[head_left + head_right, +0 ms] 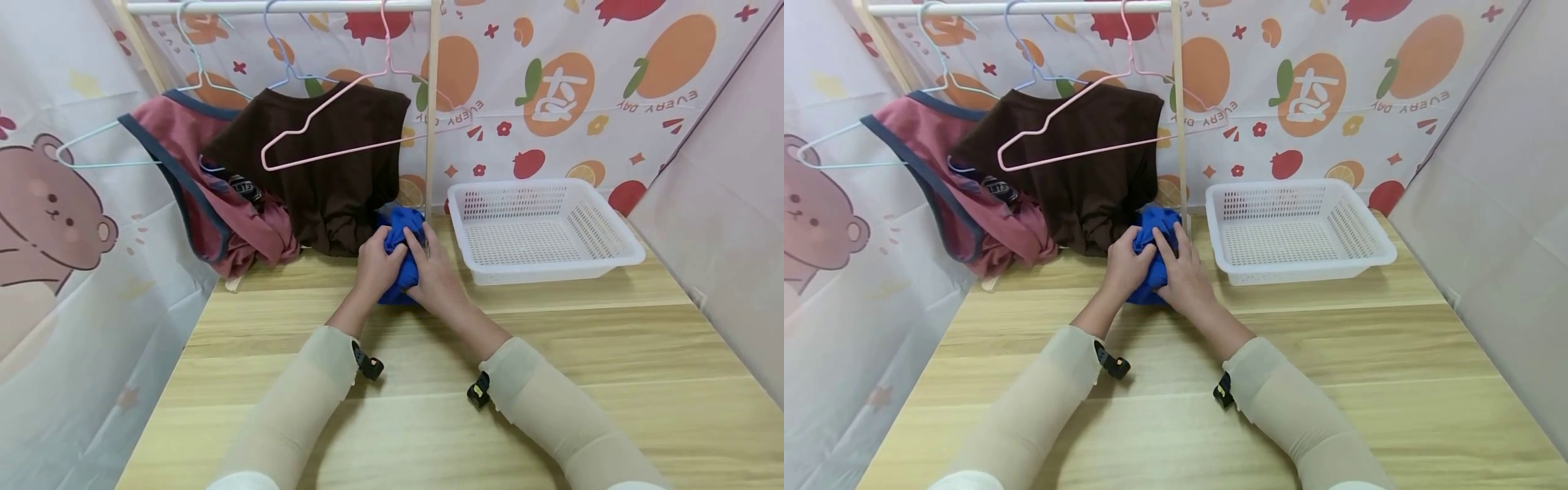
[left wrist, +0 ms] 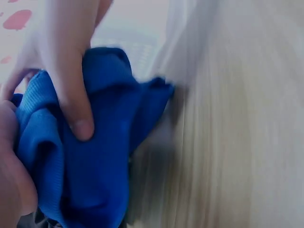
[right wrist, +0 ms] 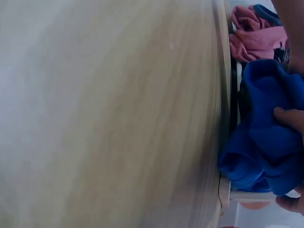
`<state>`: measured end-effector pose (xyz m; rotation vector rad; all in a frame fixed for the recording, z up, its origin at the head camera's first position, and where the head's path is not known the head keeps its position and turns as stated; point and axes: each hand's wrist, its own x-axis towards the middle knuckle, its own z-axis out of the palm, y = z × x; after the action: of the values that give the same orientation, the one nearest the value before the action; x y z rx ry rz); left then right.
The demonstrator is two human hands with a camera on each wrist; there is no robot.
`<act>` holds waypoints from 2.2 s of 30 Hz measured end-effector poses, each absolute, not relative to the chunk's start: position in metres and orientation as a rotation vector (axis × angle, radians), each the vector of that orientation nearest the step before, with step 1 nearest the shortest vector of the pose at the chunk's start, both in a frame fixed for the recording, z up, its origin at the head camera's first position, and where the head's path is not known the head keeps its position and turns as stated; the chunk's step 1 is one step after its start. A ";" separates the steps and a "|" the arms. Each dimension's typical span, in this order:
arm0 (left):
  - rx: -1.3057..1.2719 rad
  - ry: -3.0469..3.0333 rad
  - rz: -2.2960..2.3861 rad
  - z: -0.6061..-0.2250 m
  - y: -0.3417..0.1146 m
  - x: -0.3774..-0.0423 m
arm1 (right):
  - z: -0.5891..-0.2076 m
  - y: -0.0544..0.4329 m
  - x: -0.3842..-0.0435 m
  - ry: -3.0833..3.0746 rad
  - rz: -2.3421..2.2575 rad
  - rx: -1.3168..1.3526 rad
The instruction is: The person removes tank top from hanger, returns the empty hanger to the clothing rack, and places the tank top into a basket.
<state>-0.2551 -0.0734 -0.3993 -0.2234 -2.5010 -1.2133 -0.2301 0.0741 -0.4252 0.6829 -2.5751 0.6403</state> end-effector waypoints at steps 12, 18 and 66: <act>-0.483 -2.194 -1.258 -0.381 -0.065 -0.232 | -0.423 0.075 -0.238 -2.257 0.849 0.741; -0.588 -2.128 -1.523 -0.371 -0.062 -0.228 | -0.417 0.076 -0.234 -2.221 1.066 0.727; -0.733 -2.130 -2.913 -0.407 -0.081 -0.216 | -0.368 0.087 -0.221 -1.863 1.169 0.989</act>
<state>-0.2162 -0.0806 -0.4066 -0.7334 -2.1299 -2.9128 -0.2209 0.0870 -0.3675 0.9895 -1.8631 1.1690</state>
